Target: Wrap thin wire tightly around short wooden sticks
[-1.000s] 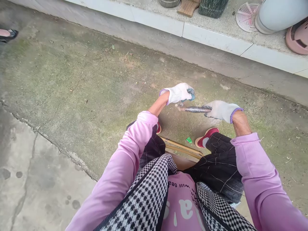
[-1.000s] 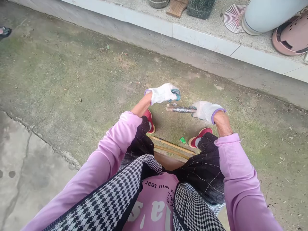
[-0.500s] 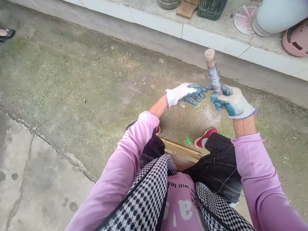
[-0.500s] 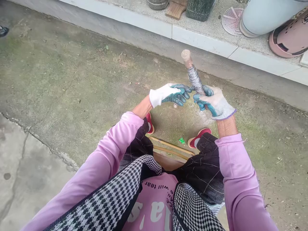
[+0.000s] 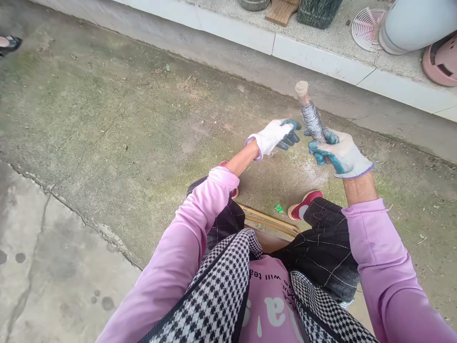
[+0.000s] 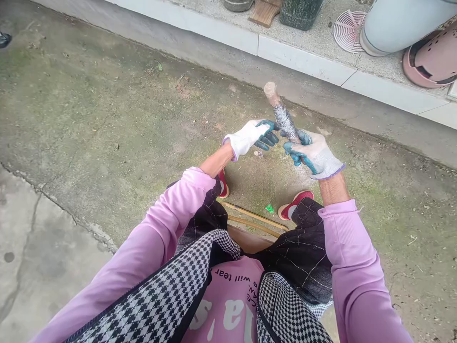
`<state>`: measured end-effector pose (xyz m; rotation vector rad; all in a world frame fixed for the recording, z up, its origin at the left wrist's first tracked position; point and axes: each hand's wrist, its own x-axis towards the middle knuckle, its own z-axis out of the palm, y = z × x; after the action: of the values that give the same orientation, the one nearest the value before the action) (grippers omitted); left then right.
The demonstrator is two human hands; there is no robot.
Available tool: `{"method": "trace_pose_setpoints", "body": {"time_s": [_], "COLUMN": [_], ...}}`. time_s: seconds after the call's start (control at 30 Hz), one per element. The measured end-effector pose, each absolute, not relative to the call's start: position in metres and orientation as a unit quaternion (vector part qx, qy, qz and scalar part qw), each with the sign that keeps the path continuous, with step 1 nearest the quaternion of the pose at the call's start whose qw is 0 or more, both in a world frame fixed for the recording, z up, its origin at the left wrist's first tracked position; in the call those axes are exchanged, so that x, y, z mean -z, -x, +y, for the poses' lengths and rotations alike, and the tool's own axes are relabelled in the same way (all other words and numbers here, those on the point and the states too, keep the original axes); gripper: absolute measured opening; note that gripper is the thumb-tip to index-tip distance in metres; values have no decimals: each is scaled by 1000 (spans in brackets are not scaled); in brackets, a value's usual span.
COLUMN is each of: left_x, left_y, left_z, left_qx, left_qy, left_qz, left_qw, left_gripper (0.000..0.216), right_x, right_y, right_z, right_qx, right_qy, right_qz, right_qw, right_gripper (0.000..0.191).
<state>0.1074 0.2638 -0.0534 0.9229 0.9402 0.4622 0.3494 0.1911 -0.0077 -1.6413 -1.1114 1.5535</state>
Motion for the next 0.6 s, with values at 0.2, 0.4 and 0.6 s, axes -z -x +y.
{"method": "trace_pose_setpoints", "body": {"time_s": [0.2, 0.4, 0.6], "left_x": [60, 70, 68], "left_y": [-112, -125, -100], "left_z": [263, 259, 283], "left_qx": [-205, -247, -352], "left_qy": [-403, -262, -298], "left_qz": [429, 407, 494], "left_qw": [782, 840, 737], "left_gripper": [34, 33, 33], "right_x": [34, 25, 5], "right_y": [-344, -321, -313], "right_z": [200, 195, 182], "right_qx": [-472, -538, -623], "right_qy": [683, 640, 596], "right_qz": [-464, -442, -398], "right_qw": [310, 326, 312], "right_gripper": [46, 45, 55]}}
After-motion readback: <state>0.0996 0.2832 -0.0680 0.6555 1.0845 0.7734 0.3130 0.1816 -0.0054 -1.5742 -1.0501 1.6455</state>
